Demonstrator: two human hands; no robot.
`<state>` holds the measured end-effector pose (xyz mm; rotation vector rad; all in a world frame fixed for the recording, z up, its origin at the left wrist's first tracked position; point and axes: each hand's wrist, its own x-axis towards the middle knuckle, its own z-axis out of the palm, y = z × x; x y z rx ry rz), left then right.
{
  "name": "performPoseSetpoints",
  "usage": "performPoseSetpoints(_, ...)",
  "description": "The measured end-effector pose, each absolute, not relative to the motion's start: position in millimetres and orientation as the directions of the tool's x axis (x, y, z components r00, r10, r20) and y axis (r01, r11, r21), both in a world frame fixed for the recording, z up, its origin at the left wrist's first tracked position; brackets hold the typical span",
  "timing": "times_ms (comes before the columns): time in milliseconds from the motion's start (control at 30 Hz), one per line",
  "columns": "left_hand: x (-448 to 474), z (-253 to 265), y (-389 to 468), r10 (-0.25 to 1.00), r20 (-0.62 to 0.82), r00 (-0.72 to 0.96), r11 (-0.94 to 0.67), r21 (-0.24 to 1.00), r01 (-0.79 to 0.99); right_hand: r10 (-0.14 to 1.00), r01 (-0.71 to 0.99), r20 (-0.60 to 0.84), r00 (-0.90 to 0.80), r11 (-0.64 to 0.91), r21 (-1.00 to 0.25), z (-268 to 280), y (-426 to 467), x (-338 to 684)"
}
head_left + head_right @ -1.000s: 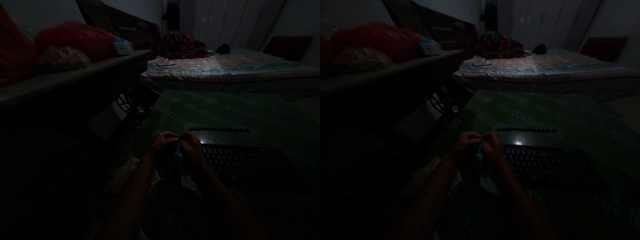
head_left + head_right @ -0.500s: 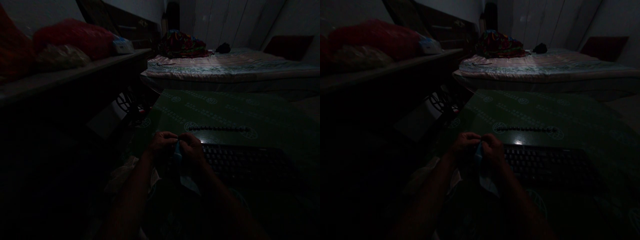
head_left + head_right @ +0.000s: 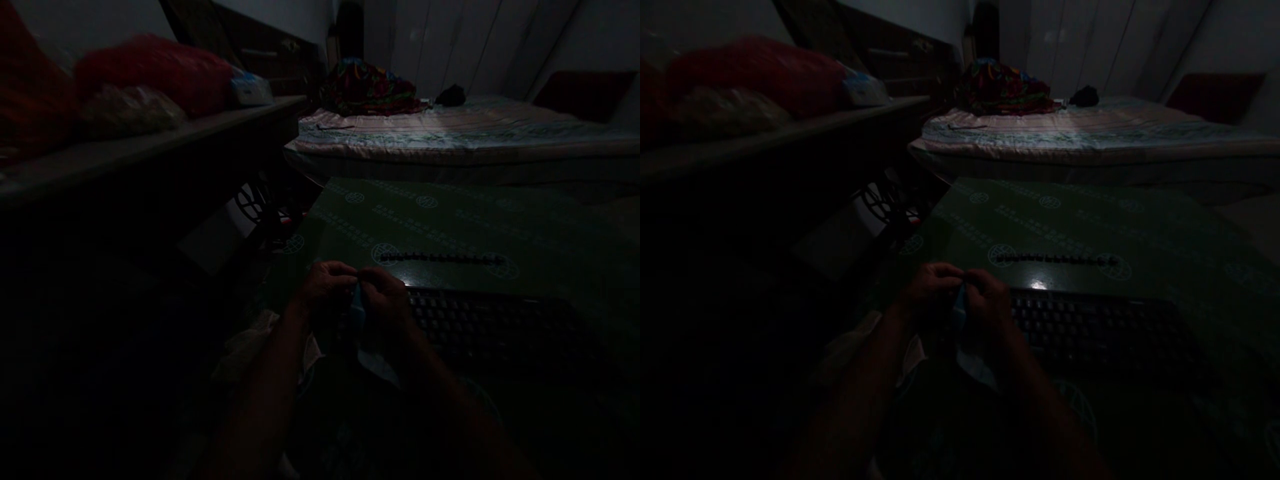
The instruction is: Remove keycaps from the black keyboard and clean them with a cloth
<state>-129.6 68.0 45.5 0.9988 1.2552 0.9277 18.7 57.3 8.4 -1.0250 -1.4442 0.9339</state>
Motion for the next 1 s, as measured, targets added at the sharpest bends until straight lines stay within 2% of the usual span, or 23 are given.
performPoseSetpoints(233, -130.0, 47.2, 64.4, 0.929, -0.353, 0.11, 0.358, 0.933, -0.033, 0.956, 0.115, 0.29, -0.04, 0.293, -0.949, 11.7, 56.7, 20.0)
performPoseSetpoints(567, -126.4, 48.3, 64.6, 0.944, -0.31, 0.116, 0.323, 0.939, -0.116, 0.98, 0.015, 0.198, -0.007, 0.198, -0.98, 13.6, 56.7, 18.6)
performPoseSetpoints(700, -125.8, 45.9, 67.1, 0.96, -0.269, 0.083, 0.28, 0.94, -0.194, 0.979, 0.051, 0.203, -0.01, 0.203, -0.978, 16.1, 56.5, 19.3)
performPoseSetpoints(900, -123.7, 46.5, 66.7, 0.953, -0.29, 0.087, 0.3, 0.945, -0.133, 0.96, 0.075, 0.279, -0.011, 0.279, -0.957, 11.6, 56.8, 20.3)
performPoseSetpoints(1000, -123.0, 47.1, 66.8, 0.953, -0.285, 0.105, 0.299, 0.94, -0.163, 0.953, 0.088, 0.301, -0.042, 0.303, -0.949, 9.4, 56.6, 20.5)
